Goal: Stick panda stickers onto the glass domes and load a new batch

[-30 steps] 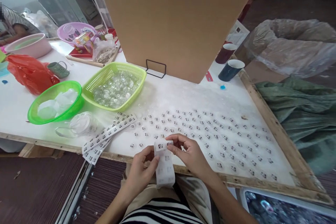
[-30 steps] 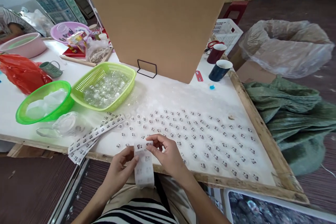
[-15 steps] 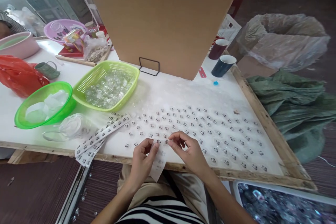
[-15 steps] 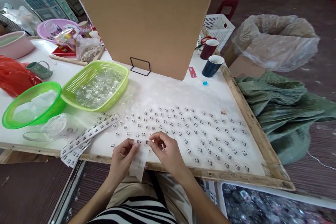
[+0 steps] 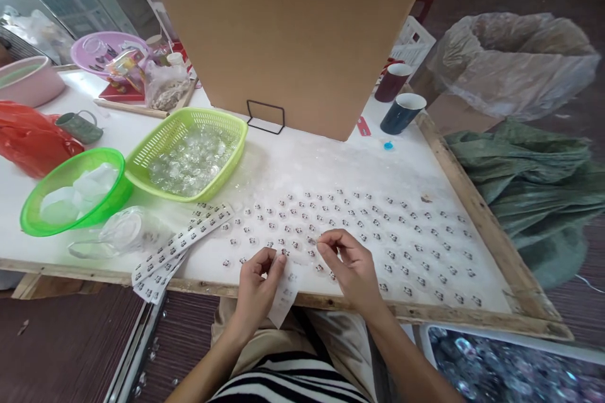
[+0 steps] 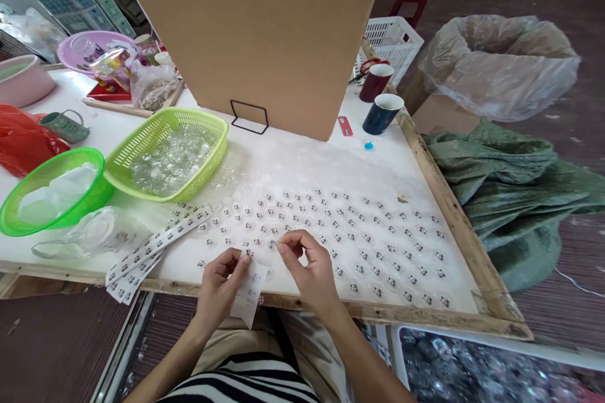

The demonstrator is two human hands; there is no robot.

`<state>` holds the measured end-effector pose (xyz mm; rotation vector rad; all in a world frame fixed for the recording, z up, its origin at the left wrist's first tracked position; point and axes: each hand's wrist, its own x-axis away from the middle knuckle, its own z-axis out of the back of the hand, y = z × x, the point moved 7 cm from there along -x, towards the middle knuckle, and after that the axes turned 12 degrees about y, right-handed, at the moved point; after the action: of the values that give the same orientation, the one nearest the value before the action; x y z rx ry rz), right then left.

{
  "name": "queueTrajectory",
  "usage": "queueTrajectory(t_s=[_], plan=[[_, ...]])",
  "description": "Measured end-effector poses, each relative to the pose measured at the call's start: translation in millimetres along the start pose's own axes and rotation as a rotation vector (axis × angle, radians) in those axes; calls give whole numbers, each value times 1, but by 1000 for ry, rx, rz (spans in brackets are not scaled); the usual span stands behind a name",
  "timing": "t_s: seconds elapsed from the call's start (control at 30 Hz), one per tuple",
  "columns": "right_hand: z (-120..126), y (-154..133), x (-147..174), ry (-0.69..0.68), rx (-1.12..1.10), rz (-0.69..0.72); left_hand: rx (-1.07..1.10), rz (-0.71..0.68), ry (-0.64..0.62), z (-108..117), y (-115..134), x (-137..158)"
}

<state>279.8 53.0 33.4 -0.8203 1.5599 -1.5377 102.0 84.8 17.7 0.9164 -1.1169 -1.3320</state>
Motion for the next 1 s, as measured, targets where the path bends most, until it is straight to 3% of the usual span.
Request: queueTrajectory(t_s=[0.23,0.7,0.8,0.9,1.0], plan=[[-23,-8,-3,-168,-20,5,-76,-103,-53,-8,5,0],[-5,-8,2,-229,-64,23,-140,-99,-158,-23,-4,1],[43,-6,-30,-27,-63,90,-164,-77,-131,-17,-8,0],[125,9,-81,246,38,153,-162,-53,-119,-10,-13,0],[204,36,-123,419,274,128,-141,-6,-115,-7,-18,1]])
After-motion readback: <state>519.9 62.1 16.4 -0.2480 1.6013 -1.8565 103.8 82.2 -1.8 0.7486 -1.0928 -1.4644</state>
